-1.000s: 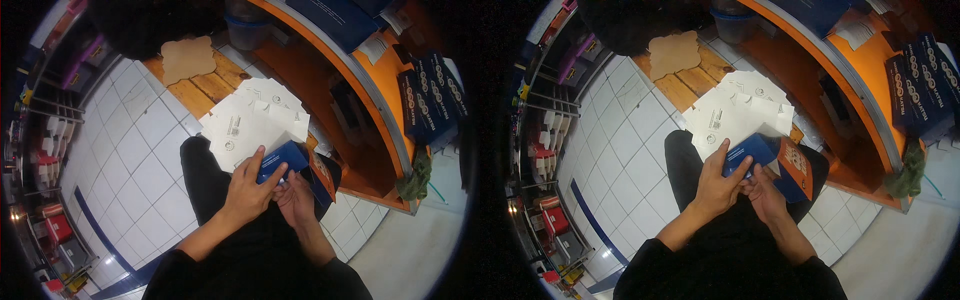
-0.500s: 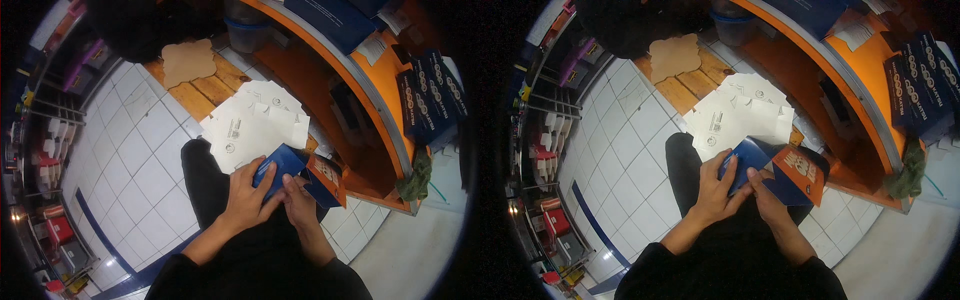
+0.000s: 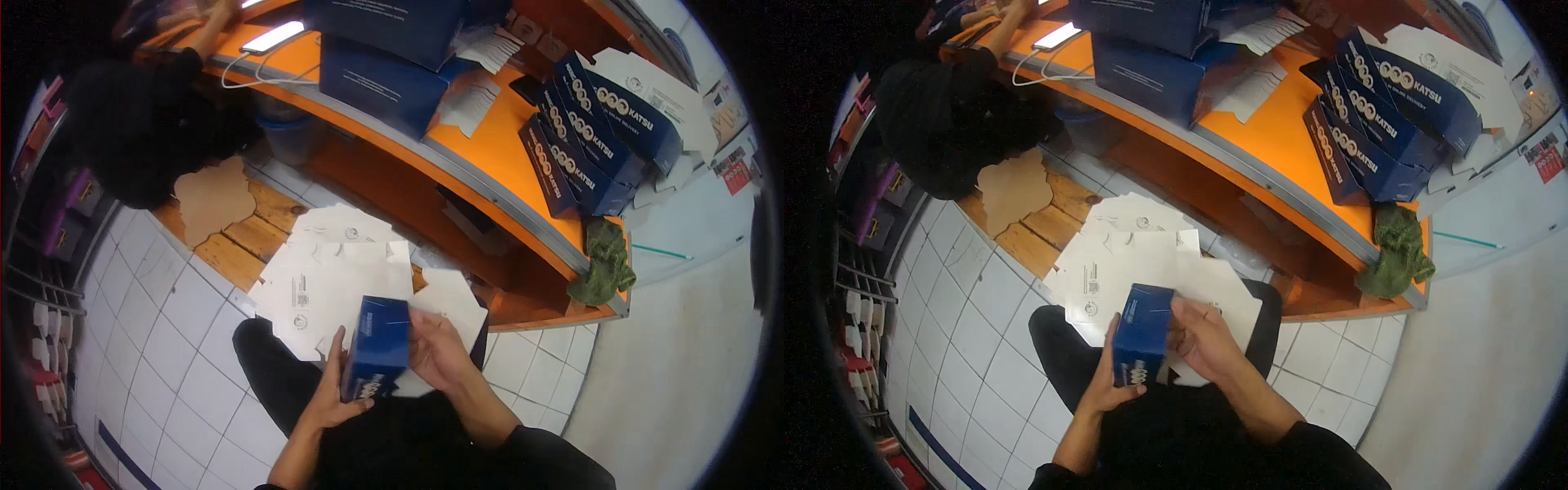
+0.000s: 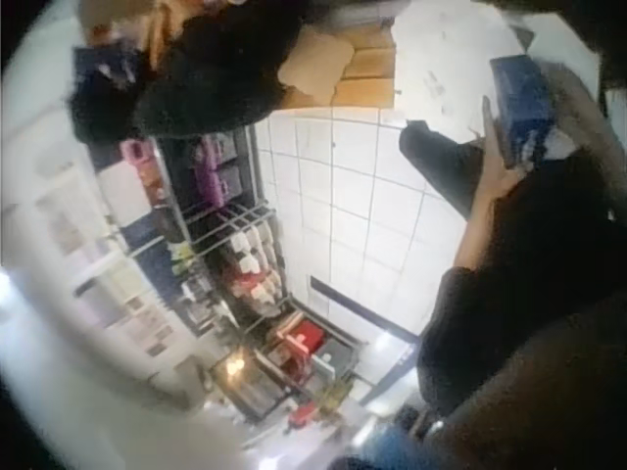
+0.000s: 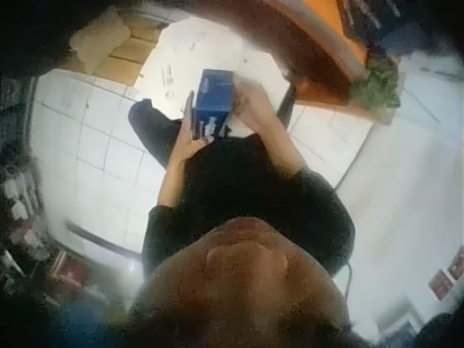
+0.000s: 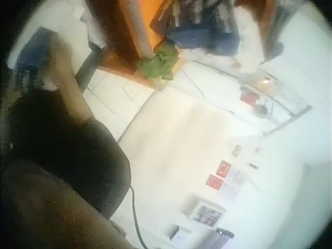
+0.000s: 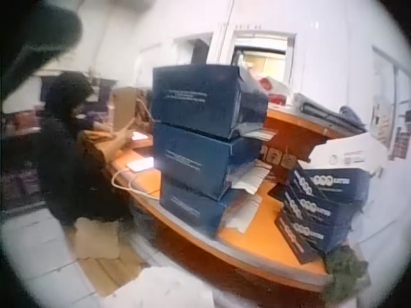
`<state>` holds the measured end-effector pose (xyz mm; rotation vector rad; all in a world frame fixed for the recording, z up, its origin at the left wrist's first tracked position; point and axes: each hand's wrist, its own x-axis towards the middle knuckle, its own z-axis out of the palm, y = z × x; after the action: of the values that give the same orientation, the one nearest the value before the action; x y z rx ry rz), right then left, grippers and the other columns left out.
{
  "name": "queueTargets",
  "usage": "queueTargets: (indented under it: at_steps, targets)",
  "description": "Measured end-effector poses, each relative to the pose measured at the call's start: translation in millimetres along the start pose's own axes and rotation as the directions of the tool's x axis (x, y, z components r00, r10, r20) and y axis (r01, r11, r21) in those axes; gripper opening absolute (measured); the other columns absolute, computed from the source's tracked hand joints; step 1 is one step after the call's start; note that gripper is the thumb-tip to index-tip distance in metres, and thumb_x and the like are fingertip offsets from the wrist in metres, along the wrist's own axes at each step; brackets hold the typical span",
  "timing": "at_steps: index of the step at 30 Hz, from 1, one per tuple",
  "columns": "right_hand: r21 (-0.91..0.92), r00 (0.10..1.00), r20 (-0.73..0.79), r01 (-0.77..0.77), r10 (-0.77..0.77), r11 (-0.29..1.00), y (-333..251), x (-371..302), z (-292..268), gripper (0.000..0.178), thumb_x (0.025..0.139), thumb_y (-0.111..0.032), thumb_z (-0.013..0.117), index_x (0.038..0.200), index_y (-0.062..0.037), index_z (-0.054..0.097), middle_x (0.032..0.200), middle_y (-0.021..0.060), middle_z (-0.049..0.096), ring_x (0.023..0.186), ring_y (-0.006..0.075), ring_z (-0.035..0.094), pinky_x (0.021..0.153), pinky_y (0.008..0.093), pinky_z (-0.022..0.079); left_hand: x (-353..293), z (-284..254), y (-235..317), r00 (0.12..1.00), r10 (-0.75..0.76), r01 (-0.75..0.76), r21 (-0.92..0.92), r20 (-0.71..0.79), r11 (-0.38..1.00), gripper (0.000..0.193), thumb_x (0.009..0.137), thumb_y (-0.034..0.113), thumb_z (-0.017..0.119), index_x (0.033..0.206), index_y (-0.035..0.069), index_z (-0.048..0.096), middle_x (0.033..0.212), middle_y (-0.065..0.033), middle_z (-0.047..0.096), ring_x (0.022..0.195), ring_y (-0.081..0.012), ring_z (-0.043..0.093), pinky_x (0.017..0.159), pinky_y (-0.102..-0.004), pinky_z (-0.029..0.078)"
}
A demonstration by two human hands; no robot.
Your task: Assembling cardboard food boxes and inserts for packaging.
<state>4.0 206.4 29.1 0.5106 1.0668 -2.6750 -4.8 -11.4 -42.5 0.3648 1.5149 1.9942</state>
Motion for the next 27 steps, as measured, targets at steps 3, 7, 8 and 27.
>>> queueTargets:
  at_steps: [3, 7, 8, 27]
  targets:
    - [-0.832, 0.83, 0.549, 0.531, 0.097, 0.161, 12, -1, -10, 0.076, 0.092, -0.055, 0.067, 0.149, -0.0068, 0.05, 0.142, 0.0185, 0.058, 0.142, 0.0302, 0.047, 0.12, 0.0523, 0.031, -18, -21, -56, 0.942, -0.294, 0.15, -0.584, -0.16, 0.798, 0.078, 0.071, 0.019, 0.07, 0.143, -0.002, 0.048, 0.128, -0.0166, 0.063, 0.117, -0.0261, 0.062, 0.099, -0.0356, 0.05]
    - [-0.62, 0.773, 0.457, 0.632, 0.44, -0.465, 37, -15, -6, 0.076, 0.088, -0.05, 0.072, 0.149, -0.0125, 0.05, 0.15, 0.0167, 0.052, 0.141, 0.0294, 0.048, 0.12, 0.0557, 0.029, -30, -47, -89, 0.89, -0.419, 0.139, -0.767, -0.181, 0.627, 0.062, 0.079, 0.031, 0.062, 0.13, -0.005, 0.059, 0.117, -0.0222, 0.069, 0.111, -0.0304, 0.066, 0.099, -0.0403, 0.052]
    - [-0.484, 0.761, 0.442, 0.648, 0.475, -0.588, 41, -11, -13, 0.067, 0.09, -0.044, 0.072, 0.147, -0.0144, 0.053, 0.147, 0.0136, 0.056, 0.136, 0.0276, 0.054, 0.118, 0.0552, 0.034, -33, -45, -93, 0.895, -0.425, 0.144, -0.817, -0.133, 0.559, 0.063, 0.081, 0.027, 0.061, 0.135, -0.005, 0.056, 0.125, -0.0229, 0.065, 0.115, -0.0313, 0.064, 0.1, -0.0397, 0.051]
    - [-0.917, 0.873, 0.344, 0.391, 0.344, -0.075, 3, 1, -32, 0.018, 0.092, -0.021, 0.07, 0.107, -0.0186, 0.08, 0.091, 0.004, 0.078, 0.082, 0.0234, 0.075, 0.073, 0.0338, 0.056, -7, -56, 34, 0.971, 0.121, -0.225, 0.613, 0.206, 0.758, 0.016, 0.088, 0.006, 0.074, 0.103, 0.004, 0.069, 0.145, -0.0173, 0.057, 0.141, -0.0404, 0.047, 0.113, -0.0466, 0.04]
